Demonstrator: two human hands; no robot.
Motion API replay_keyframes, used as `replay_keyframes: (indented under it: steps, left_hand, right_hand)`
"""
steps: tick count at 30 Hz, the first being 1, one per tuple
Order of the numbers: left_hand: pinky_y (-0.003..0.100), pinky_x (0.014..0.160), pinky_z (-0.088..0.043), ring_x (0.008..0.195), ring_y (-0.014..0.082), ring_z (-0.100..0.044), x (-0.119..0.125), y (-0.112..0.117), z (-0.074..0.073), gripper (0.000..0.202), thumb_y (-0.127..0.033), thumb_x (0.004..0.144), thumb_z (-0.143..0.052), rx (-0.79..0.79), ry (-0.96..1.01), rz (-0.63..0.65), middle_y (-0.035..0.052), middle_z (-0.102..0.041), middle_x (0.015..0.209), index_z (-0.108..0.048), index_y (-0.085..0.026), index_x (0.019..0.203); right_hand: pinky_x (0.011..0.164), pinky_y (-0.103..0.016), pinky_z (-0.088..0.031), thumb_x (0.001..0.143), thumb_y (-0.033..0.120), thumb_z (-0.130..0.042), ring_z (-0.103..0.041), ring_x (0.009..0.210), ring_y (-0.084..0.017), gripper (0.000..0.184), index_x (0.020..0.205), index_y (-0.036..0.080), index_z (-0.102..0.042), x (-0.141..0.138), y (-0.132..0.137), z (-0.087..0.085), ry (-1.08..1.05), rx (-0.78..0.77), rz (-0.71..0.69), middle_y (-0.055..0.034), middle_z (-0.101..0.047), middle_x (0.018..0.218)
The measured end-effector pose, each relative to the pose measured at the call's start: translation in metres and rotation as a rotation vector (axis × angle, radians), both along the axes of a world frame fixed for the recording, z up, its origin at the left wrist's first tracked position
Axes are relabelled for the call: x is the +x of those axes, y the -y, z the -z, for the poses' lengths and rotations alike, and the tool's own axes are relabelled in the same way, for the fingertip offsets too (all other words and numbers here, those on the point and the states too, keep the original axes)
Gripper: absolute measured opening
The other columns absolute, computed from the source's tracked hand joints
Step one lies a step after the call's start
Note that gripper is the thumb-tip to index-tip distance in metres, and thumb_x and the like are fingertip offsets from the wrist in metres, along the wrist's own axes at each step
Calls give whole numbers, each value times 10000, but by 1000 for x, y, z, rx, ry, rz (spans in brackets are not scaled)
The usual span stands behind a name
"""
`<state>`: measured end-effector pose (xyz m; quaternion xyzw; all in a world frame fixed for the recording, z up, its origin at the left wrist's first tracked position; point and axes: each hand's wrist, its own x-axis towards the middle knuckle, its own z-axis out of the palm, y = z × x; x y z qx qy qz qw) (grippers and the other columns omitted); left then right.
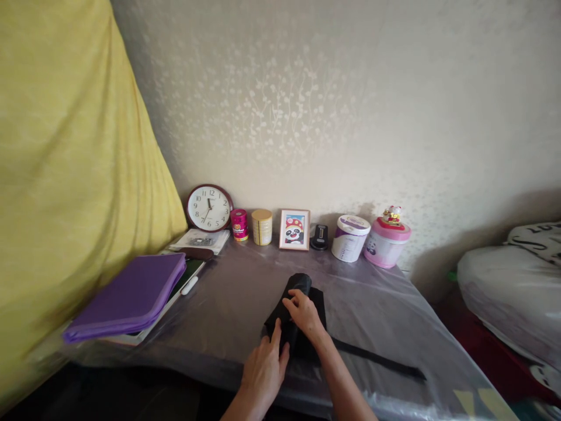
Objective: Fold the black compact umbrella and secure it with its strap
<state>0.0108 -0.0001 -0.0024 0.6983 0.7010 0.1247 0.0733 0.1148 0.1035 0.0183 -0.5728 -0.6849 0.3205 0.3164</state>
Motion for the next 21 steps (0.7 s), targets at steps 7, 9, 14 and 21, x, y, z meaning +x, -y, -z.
replay_keyframes:
  steps: [7, 9, 14, 21]
  left_hand:
    - [315, 702, -499, 841, 228, -651, -6, 2, 1, 486, -318, 926, -276, -3, 79, 50, 151, -642, 1025, -307, -64, 1340]
    - [314, 742, -494, 904, 232, -638, -8, 3, 0, 539, -336, 924, -275, 0, 120, 46, 183, -620, 1084, -228, -27, 1363]
    - [279, 747, -482, 886, 195, -641, -9, 10, -7, 574, -314, 912, -326, 21, 133, 115, 118, -621, 1070, -91, -173, 1417]
    - [305, 675, -502, 784, 206, -648, -3, 12, -8, 583, -230, 866, -433, -91, -13, 94, 102, -589, 1030, -200, -243, 1400]
  right_hand:
    - [685, -216, -403, 820, 212, -433, -647, 766, -132, 181, 881, 211, -603, -2, 10, -7, 90, 71, -128, 19, -713, 754]
    - [700, -216, -400, 817, 190, -425, -647, 788, -134, 193, 888, 211, -603, -2, 9, -7, 108, 72, -133, 19, -715, 764]
    - [678, -211, -397, 853, 223, -394, -646, 760, -131, 210, 827, 212, -602, -1, 6, -7, 124, 64, -150, 12, -715, 780]
    - [628, -194, -392, 881, 269, -367, -613, 604, -98, 250, 762, 207, -578, 0, 8, -9, 81, 20, -158, 17, -713, 785]
